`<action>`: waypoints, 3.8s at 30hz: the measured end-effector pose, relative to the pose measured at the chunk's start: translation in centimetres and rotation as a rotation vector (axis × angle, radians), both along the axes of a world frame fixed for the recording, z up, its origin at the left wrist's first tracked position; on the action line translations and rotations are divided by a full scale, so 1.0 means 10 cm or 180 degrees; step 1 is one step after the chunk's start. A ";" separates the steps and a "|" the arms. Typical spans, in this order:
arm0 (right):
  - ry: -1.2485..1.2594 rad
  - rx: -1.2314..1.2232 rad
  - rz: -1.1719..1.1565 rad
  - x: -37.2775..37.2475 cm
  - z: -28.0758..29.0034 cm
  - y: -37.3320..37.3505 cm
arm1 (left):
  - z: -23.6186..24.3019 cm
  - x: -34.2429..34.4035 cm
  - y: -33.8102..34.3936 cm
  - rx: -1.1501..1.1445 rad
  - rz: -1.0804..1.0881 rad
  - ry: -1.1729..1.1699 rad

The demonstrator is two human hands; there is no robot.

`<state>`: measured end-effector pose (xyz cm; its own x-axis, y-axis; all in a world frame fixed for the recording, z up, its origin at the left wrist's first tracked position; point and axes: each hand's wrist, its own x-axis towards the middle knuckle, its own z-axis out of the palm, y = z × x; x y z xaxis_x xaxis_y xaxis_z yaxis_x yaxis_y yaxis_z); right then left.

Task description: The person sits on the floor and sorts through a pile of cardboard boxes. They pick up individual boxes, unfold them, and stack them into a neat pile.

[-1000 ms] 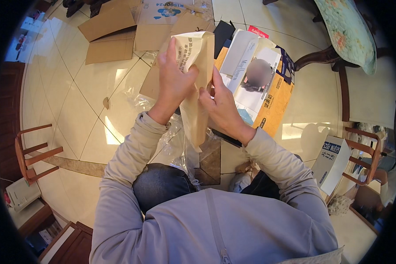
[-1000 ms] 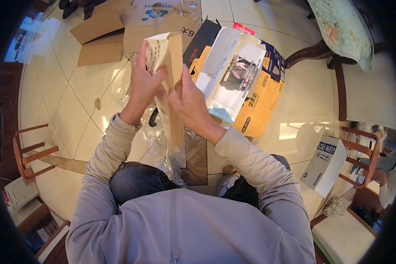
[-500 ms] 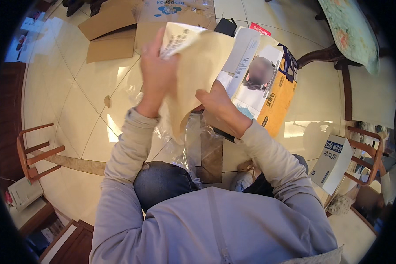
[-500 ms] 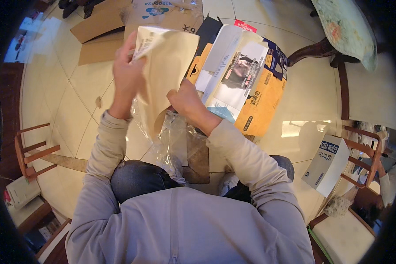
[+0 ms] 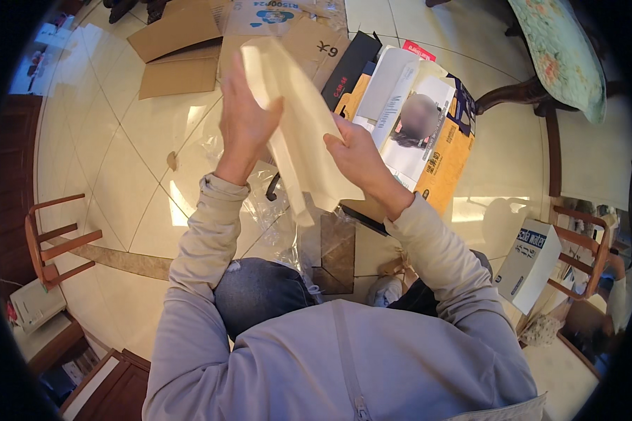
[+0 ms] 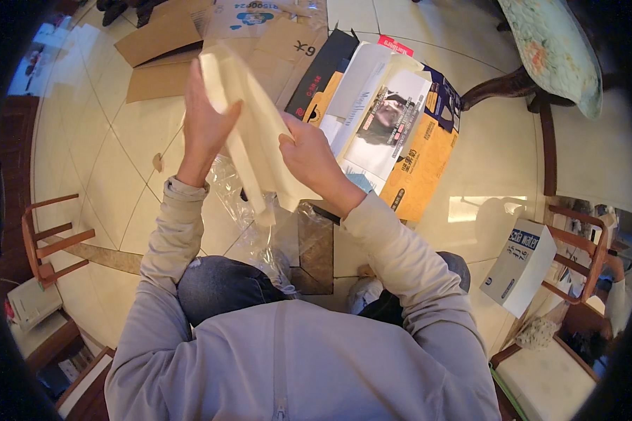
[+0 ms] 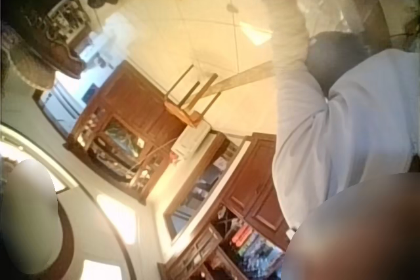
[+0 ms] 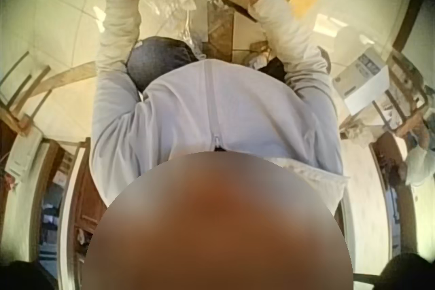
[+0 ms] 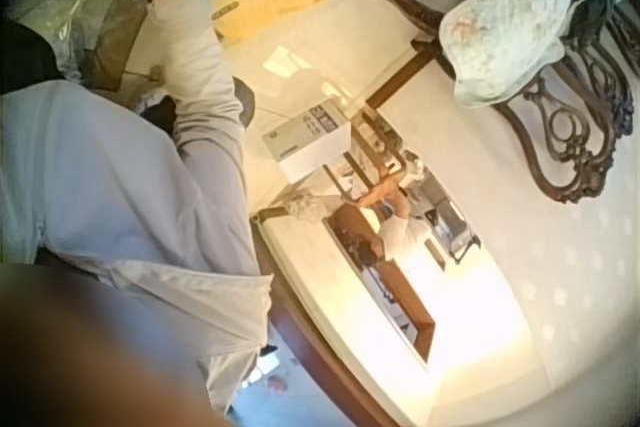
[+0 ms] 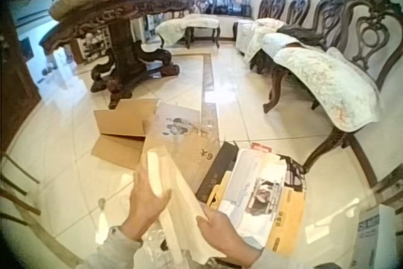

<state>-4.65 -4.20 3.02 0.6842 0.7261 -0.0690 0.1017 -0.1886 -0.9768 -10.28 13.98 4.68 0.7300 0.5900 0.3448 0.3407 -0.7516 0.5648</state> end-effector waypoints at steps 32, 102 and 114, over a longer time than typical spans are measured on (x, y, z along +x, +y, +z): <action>-0.2406 -0.0761 -0.0339 0.09 0.40 0.54 | 0.25 -0.13 -0.26 0.0648 -0.0749 -0.0129; 0.1027 0.0347 -0.1755 1.21 -0.20 -1.20 | -0.25 1.07 -1.37 -0.1616 -0.1356 0.0138; 0.0797 -0.1384 -0.1336 1.40 -0.49 -1.56 | -1.26 1.05 -1.76 0.1347 -0.2446 0.0599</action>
<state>9.37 -19.79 -1.92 0.8286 0.2706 -0.4901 -0.2872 -0.5459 -0.7871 0.26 -3.60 -7.88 0.9376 -0.2340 0.2571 -0.2832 -0.9431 0.1744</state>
